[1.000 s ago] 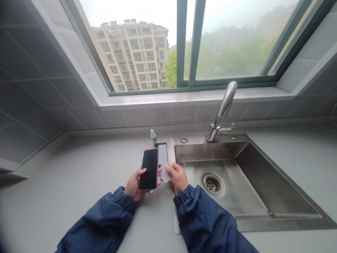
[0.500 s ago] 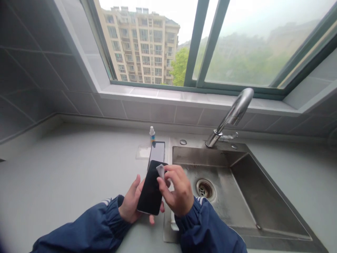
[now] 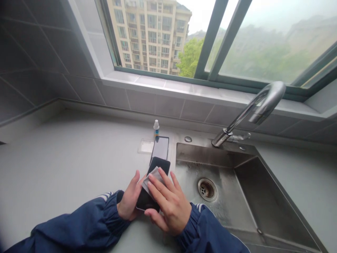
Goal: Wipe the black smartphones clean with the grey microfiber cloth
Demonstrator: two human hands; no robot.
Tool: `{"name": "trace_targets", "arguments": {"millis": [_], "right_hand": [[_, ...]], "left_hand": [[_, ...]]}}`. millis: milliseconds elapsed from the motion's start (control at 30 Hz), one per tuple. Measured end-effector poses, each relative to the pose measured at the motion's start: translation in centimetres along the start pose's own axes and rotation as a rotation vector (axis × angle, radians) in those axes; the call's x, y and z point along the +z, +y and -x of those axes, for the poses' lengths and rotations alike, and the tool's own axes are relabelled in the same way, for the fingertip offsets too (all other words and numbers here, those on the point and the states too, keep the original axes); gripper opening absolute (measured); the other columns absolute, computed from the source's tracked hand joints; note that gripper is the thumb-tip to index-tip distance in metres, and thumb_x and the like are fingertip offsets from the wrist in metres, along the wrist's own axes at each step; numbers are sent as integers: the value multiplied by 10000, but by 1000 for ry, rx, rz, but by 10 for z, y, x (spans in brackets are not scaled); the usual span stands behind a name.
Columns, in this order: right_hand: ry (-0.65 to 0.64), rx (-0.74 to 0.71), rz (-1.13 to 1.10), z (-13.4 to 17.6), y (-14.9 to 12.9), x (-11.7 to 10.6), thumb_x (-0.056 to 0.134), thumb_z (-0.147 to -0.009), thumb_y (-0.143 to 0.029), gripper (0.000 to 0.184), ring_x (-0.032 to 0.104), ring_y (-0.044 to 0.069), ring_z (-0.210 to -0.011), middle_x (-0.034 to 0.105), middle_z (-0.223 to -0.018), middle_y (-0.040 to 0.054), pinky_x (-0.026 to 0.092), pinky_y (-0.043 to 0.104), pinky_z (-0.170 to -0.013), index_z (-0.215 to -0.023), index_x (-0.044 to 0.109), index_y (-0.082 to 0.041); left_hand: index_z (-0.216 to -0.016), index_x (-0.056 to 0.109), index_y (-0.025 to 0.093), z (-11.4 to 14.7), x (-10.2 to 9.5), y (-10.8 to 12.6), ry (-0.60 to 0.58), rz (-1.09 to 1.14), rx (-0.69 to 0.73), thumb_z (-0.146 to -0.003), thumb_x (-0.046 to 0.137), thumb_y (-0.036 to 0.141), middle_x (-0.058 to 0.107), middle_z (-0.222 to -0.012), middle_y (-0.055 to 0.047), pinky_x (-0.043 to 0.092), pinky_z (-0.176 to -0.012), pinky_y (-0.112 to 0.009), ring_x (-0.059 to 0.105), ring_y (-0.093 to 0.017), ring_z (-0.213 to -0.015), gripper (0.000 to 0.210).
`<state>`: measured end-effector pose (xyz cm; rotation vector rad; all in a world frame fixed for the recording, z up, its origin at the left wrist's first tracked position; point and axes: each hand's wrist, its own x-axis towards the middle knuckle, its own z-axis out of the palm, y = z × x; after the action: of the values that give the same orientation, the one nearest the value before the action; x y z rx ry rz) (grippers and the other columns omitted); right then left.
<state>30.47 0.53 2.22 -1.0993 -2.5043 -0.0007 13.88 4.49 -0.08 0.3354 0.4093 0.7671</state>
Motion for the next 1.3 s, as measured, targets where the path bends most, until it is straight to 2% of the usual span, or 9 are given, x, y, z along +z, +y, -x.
{"name": "trace_targets", "arguments": {"millis": [133, 300, 367, 500, 633, 733, 1000, 1167, 1300], "right_hand": [[-40, -16, -23, 0, 0, 2, 519, -949, -419, 673, 199, 349, -1465, 335, -1536, 165, 226, 598, -1168, -1498, 316, -87], [12, 103, -12, 1, 2, 3, 504, -958, -373, 675, 245, 328, -1454, 321, -1539, 178, 248, 581, -1165, -1524, 255, -102], [1, 107, -30, 1, 0, 3, 508, -953, -416, 712, 239, 334, -1455, 313, -1542, 178, 252, 576, -1164, -1531, 233, -104], [-17, 4, -115, -1, -16, 4, 477, -939, -552, 753, 256, 347, -1448, 370, -1516, 163, 191, 579, -1185, -1512, 298, -98], [-6, -103, -182, -3, -30, 6, 499, -921, -581, 730, 282, 313, -1446, 422, -1493, 117, 128, 527, -1217, -1467, 390, -108], [-20, -108, -168, -3, -30, 7, 500, -936, -534, 669, 285, 290, -1450, 429, -1491, 97, 76, 514, -1226, -1453, 405, -120], [-19, 52, -79, 0, -13, 10, 497, -964, -350, 600, 253, 304, -1459, 357, -1531, 135, 175, 556, -1200, -1485, 339, -99], [-51, 69, -89, 2, -14, 12, 458, -978, -398, 617, 220, 314, -1469, 331, -1542, 155, 254, 580, -1166, -1487, 325, -76], [-79, 76, -99, 3, -13, 11, 385, -999, -464, 629, 187, 306, -1479, 295, -1561, 142, 198, 582, -1183, -1485, 327, -69]], "left_hand": [[-1481, 371, 169, 3, 0, 1, -52, -25, 19, -903, 415, 635, 635, -1254, -150, 439, -1023, -439, 600, -318, -1163, 743], [-1489, 351, 247, 7, 0, 4, -58, -109, -106, -839, 416, 738, 662, -1189, -125, 548, -847, -453, 646, -329, -1054, 817], [-1474, 378, 236, 7, -1, 3, -56, -100, -94, -826, 426, 748, 671, -1161, -129, 551, -836, -446, 657, -324, -1024, 827], [-1406, 473, 151, 5, -1, 3, 36, -3, -5, -852, 436, 707, 696, -1074, -152, 530, -881, -407, 676, -299, -987, 785], [-1380, 494, 134, 5, -1, 9, 161, 82, -89, -867, 340, 732, 714, -978, -151, 550, -817, -385, 697, -284, -921, 803], [-1392, 478, 149, 5, -1, 12, 167, 108, -122, -873, 307, 736, 716, -969, -143, 556, -793, -382, 699, -280, -915, 801], [-1414, 449, 142, 6, 0, 7, 47, 28, -98, -881, 324, 723, 680, -1116, -159, 487, -950, -410, 648, -302, -1076, 799], [-1418, 444, 118, 6, 2, 9, 85, 54, -97, -911, 323, 677, 650, -1205, -166, 418, -1039, -396, 593, -293, -1178, 764], [-1442, 410, 115, 7, 4, 9, 95, 88, -136, -913, 331, 670, 636, -1237, -174, 391, -1064, -407, 591, -296, -1184, 770]]}}
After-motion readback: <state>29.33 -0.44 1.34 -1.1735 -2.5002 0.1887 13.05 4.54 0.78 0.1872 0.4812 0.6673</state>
